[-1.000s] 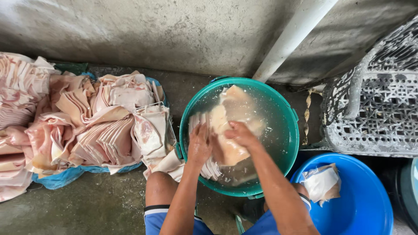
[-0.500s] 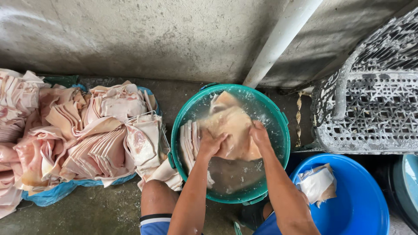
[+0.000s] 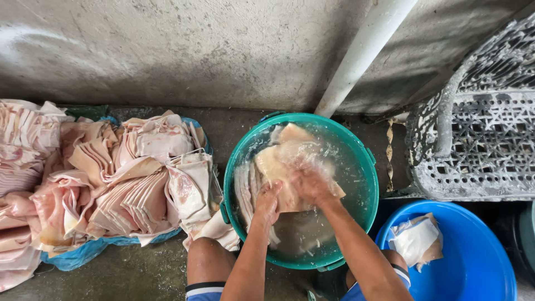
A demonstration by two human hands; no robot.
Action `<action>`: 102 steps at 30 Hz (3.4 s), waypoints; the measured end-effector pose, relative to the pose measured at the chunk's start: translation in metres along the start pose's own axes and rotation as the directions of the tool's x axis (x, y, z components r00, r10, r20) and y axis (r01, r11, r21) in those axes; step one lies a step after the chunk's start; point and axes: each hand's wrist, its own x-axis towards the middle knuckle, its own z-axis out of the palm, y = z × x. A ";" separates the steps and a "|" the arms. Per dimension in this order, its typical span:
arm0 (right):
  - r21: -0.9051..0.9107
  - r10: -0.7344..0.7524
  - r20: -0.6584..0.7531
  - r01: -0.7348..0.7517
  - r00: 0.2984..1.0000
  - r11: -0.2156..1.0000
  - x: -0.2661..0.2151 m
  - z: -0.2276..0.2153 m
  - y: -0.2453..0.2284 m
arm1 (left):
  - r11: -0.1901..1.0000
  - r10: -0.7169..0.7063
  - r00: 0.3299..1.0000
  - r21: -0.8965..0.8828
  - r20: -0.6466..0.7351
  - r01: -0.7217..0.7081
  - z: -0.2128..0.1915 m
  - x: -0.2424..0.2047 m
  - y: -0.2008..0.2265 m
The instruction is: The person washes pieces of animal skin in a green bucket of water and transfers them to a blue basin.
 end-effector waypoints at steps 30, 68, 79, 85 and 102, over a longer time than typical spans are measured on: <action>0.300 0.448 -0.026 -0.420 0.894 0.857 0.008 -0.007 -0.087 | 0.901 -0.300 0.954 -0.324 0.017 0.289 0.049 -0.027 0.016; 0.610 0.308 -0.252 -0.097 0.917 0.787 -0.054 -0.047 -0.120 | 0.969 0.138 0.986 0.195 0.096 -0.155 0.097 0.016 0.043; 0.183 0.209 -0.037 -0.200 0.977 0.963 0.032 -0.022 -0.077 | 0.958 -0.142 0.975 -0.225 0.171 0.179 0.057 -0.016 0.020; 0.286 -0.031 -0.017 0.035 0.999 0.958 -0.021 -0.011 -0.085 | 0.928 0.061 0.993 -0.373 0.101 -0.019 0.025 0.042 -0.018; 0.385 0.247 0.022 -0.236 0.969 0.892 -0.062 0.003 -0.121 | 0.084 0.096 0.994 0.994 0.058 -0.067 0.070 0.025 0.118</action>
